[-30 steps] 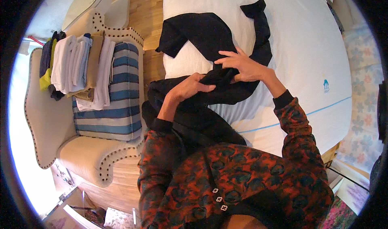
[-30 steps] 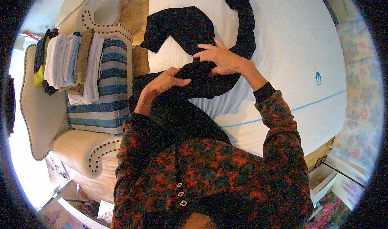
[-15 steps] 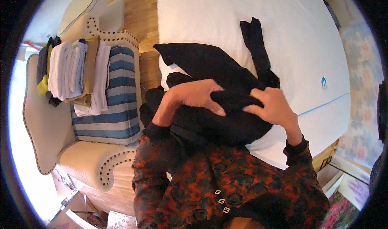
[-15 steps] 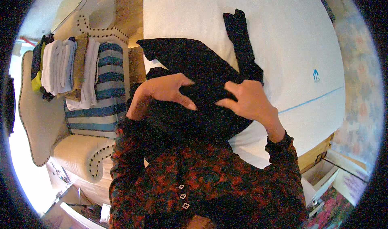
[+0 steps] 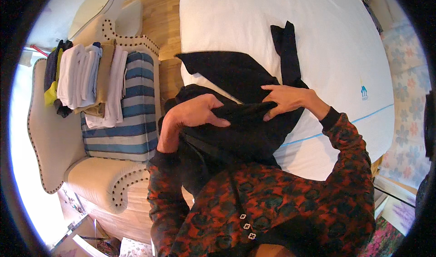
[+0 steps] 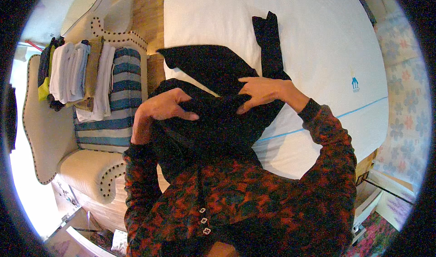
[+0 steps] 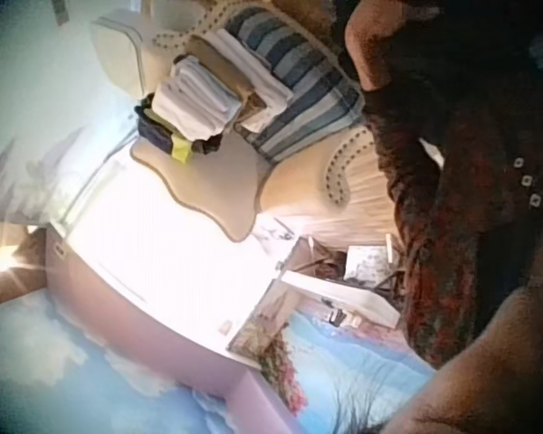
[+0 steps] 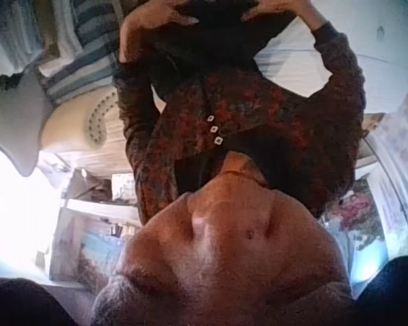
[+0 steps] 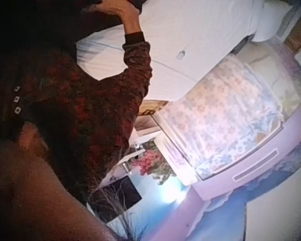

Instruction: The person folds a black garment on a white surface, then wipes a white chair and a wall with a blue cloth.

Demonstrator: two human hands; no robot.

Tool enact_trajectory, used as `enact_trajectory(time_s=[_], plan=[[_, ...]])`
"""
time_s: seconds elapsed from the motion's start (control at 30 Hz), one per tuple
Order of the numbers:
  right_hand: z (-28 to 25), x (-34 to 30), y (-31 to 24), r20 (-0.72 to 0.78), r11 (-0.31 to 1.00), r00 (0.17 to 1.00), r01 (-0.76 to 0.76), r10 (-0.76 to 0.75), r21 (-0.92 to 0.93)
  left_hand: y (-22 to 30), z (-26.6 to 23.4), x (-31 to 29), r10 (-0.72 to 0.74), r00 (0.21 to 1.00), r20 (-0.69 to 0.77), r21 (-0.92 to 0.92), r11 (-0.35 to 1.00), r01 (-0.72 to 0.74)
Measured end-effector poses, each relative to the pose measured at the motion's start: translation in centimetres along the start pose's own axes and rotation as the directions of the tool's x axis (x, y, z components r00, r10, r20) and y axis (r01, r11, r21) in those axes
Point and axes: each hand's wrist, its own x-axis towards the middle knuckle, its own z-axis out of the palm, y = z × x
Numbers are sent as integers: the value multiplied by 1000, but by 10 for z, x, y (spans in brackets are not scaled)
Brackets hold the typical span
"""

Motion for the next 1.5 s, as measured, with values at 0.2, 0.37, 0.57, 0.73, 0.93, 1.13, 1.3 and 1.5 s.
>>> enact_trajectory(time_s=[0.2, 0.37, 0.57, 0.73, 0.93, 1.13, 1.3, 1.5], plan=[[-3, -72, -53, -101, 817, 826, -563, 554, -124, -10, 14, 46, 99, 995, -10, 143, 985, -96], [13, -155, -109, -27, 609, 612, -790, 790, -76, 21, 41, 87, 241, 939, 247, 160, 945, -285], [-27, -180, -149, -335, 487, 415, -857, 846, 168, 67, -12, 67, 148, 952, 267, 57, 984, -169], [-78, -119, -63, -675, 628, 342, -743, 654, 231, 114, -121, 73, 47, 968, -245, 650, 749, 128], [-32, -48, 48, -756, 636, 363, -766, 545, 91, 22, -102, 138, 517, 600, -610, 663, 748, 30], [15, 45, 32, -703, 954, 681, -298, 203, -13, -110, -7, 118, 194, 657, -728, 466, 844, 267], [41, 62, 39, -503, 910, 780, -412, 372, 34, -145, 15, 85, 189, 480, -856, 427, 782, 454], [74, 40, 71, -790, 903, 562, -429, 244, -27, -152, -13, 70, 264, 558, -787, 596, 562, 574]])
